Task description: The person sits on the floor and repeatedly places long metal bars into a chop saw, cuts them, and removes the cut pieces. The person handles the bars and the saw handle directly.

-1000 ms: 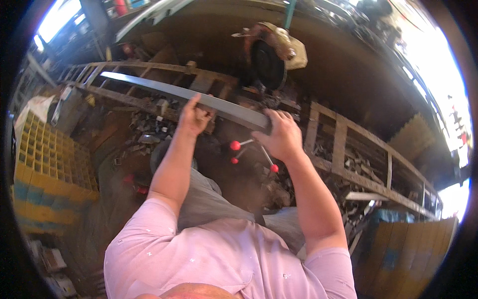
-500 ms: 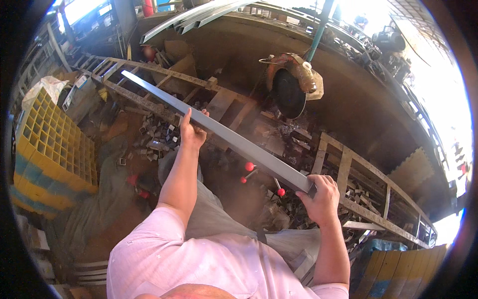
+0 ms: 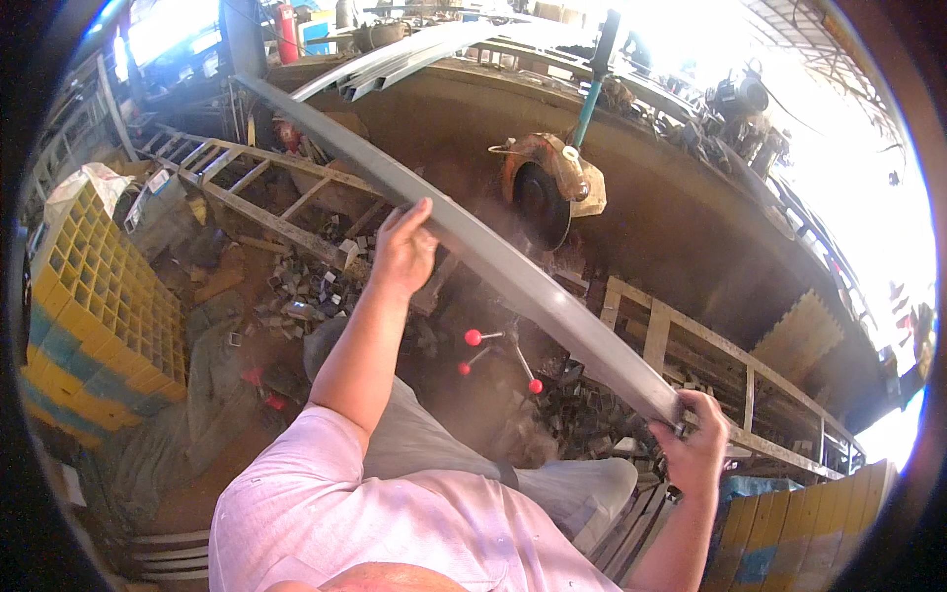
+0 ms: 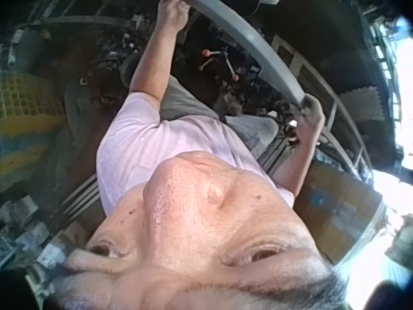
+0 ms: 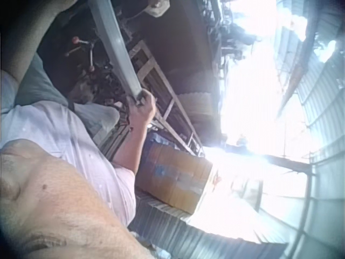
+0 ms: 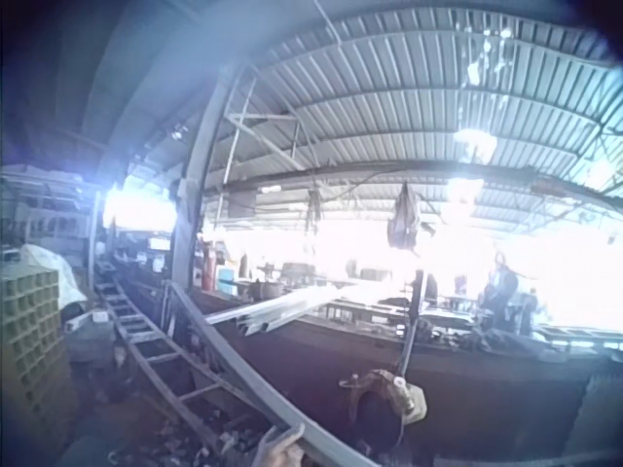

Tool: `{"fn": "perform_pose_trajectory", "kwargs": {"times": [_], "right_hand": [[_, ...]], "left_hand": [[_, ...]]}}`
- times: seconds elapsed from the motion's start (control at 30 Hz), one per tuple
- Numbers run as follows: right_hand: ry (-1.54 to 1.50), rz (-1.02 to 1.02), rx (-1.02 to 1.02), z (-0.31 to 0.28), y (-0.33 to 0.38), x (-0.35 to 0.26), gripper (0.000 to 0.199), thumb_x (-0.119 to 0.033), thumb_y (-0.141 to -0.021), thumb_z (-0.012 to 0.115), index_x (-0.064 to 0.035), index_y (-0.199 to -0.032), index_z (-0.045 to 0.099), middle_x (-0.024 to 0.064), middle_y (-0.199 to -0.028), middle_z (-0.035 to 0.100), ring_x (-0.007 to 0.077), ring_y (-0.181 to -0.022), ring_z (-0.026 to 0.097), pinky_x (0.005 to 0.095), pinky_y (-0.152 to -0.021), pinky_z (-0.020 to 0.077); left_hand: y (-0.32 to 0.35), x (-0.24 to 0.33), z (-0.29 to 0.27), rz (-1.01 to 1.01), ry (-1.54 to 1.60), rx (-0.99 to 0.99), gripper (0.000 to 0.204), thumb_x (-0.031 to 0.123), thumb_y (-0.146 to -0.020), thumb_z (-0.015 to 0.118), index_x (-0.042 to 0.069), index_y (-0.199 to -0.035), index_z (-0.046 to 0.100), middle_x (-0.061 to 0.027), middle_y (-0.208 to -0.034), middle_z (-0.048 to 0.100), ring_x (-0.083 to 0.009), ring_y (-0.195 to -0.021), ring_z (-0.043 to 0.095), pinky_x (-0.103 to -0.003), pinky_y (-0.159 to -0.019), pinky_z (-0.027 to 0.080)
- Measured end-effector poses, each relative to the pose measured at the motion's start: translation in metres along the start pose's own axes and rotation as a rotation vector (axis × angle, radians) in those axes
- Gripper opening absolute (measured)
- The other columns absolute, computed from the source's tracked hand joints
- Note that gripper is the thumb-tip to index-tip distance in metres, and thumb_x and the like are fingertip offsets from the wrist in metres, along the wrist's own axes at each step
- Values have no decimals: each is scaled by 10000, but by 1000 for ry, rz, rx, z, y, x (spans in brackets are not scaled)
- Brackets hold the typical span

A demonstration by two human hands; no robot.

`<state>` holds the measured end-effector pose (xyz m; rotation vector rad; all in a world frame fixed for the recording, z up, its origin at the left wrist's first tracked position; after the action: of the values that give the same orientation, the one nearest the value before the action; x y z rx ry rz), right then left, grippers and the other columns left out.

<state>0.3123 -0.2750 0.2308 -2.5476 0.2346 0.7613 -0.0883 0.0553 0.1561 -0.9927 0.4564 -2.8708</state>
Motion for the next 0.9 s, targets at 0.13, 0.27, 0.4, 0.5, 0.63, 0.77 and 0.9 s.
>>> {"fn": "perform_pose_trajectory", "kwargs": {"times": [0.13, 0.27, 0.4, 0.5, 0.63, 0.77, 0.9], "right_hand": [[43, 76, 81, -64, 31, 5, 563, -24, -615, 917, 9, -1131, 694, 127, -1028, 732, 261, -1018, 690, 372, -952, 519], [45, 135, 162, -101, 68, 1, 563, -36, -589, 898, 16, -1106, 681, 135, -997, 719, 277, -971, 680, 388, -918, 515], [131, 120, 155, -107, 91, -17, 561, -56, -574, 902, 9, -1086, 683, 146, -982, 711, 312, -938, 674, 405, -899, 516], [92, 86, 182, -95, 97, -30, 548, -109, -595, 931, 6, -1074, 690, 156, -962, 712, 322, -913, 677, 406, -866, 523], [164, 69, 174, -64, 81, -71, 528, -111, -616, 939, -7, -1061, 675, 165, -950, 707, 349, -884, 681, 416, -830, 535], [155, 21, 137, -31, 59, -105, 464, -156, -665, 916, -19, -1046, 689, 175, -962, 720, 376, -918, 693, 454, -857, 529], [147, -45, 7, 11, 25, -142, 461, -266, -727, 903, -33, -1069, 699, 168, -984, 743, 378, -947, 705, 472, -931, 520]], "left_hand": [[-2, -26, 60, -146, -43, -82, 319, 264, -975, 814, 85, -1188, 657, 2, -1094, 668, -75, -944, 593, -247, -776, 434], [7, -50, 119, -228, 108, -179, 278, 224, -968, 810, 95, -1173, 673, 24, -1067, 678, -71, -886, 582, -254, -756, 412], [-10, -94, 119, -303, 186, -250, 253, 186, -1001, 759, 43, -1189, 670, -61, -1103, 705, -192, -1038, 663, -349, -919, 480], [-25, -114, 112, -283, 160, -295, 233, 174, -1016, 734, 21, -1179, 669, -87, -1125, 717, -223, -1067, 696, -376, -989, 511], [-56, -121, 85, -350, 308, -266, 277, 114, -1026, 659, -56, -1239, 610, -193, -1204, 733, -303, -1137, 716, -472, -1073, 533], [-80, -93, 67, -232, 101, -363, 402, 141, -1064, 546, -70, -1400, 484, -264, -1380, 659, -325, -1267, 664, -501, -1156, 501], [-54, -60, 49, -114, -164, -408, 514, 124, -1021, 489, -36, -1499, 393, -216, -1475, 587, -306, -1368, 600, -449, -1123, 504]]}}
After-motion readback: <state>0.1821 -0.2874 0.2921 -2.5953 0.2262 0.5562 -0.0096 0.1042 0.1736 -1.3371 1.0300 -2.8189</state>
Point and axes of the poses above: each hand's wrist, its own y-axis away from the middle knuckle, its own z-axis out of the palm, x = y × z, the point moved 6 cm from there along -y, towards the middle knuckle
